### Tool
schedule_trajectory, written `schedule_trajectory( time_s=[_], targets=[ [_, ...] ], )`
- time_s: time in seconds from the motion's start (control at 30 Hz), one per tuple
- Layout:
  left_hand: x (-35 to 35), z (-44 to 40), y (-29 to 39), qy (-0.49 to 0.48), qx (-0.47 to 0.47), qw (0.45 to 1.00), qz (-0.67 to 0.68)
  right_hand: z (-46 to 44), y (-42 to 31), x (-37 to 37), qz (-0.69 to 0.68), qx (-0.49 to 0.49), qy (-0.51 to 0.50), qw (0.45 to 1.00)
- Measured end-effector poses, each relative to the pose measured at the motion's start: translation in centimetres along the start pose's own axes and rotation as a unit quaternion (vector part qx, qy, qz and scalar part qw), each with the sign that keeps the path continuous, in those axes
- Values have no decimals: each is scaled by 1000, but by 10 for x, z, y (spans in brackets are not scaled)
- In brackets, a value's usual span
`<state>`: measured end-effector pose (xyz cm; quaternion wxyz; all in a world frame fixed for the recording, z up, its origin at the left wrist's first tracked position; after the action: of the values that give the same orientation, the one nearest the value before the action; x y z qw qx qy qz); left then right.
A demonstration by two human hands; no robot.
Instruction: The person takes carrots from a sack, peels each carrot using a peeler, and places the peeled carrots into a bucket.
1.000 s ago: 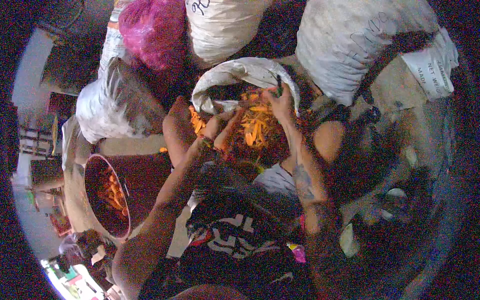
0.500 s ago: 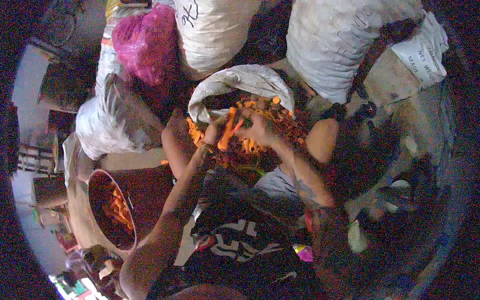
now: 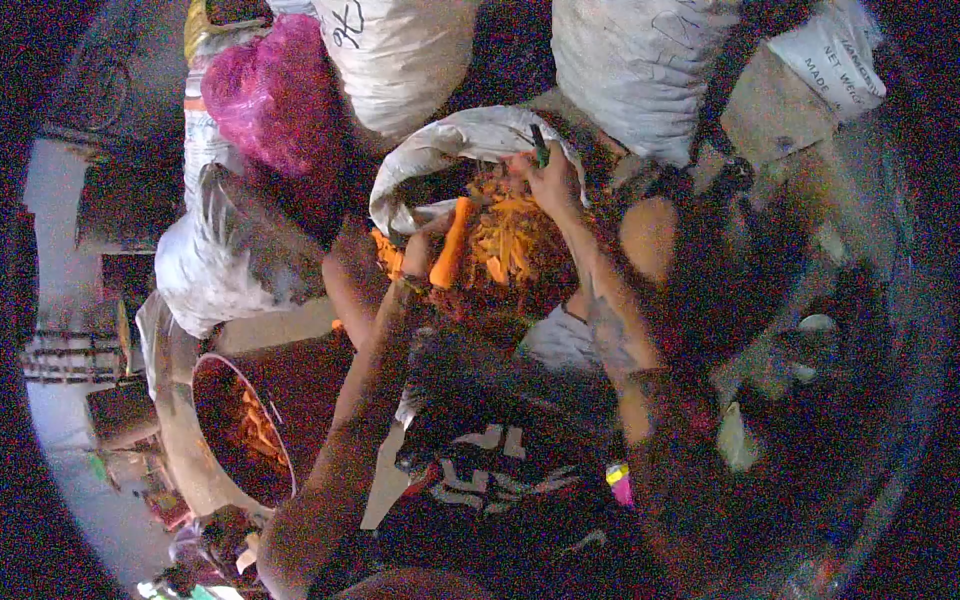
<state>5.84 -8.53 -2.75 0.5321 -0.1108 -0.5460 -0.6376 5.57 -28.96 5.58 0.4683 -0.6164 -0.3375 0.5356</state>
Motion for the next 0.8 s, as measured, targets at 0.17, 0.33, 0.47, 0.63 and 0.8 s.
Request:
schedule_trajectory(
  time_s=[0.17,0.33,0.47,0.63,0.8],
  targets=[
    [4,-5,15,-32,115,993,-14,44,-74,59,351,-167,-67,919],
    [3,9,1,48,57,997,3,-7,12,19,-15,44,-61,997],
    [-39,-14,-11,-5,48,999,-10,31,-57,56,256,-115,-112,953],
    [-21,7,-26,14,-13,1000,21,7,-4,16,-25,69,-24,997],
    [-17,-10,-2,3,93,993,67,33,-77,57,269,-192,-68,941]
  ],
)
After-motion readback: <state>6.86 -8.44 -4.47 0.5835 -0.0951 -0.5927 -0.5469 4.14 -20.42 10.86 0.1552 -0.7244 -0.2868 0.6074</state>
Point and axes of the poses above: each hand's wrist, its own z-axis away from the middle knuckle, its own x-axis out of the palm, y = z × x, the point moved 10 cm from there along -z, towards the middle knuckle, and after that the axes turned 13 degrees about -y, right-handed, at the moved point
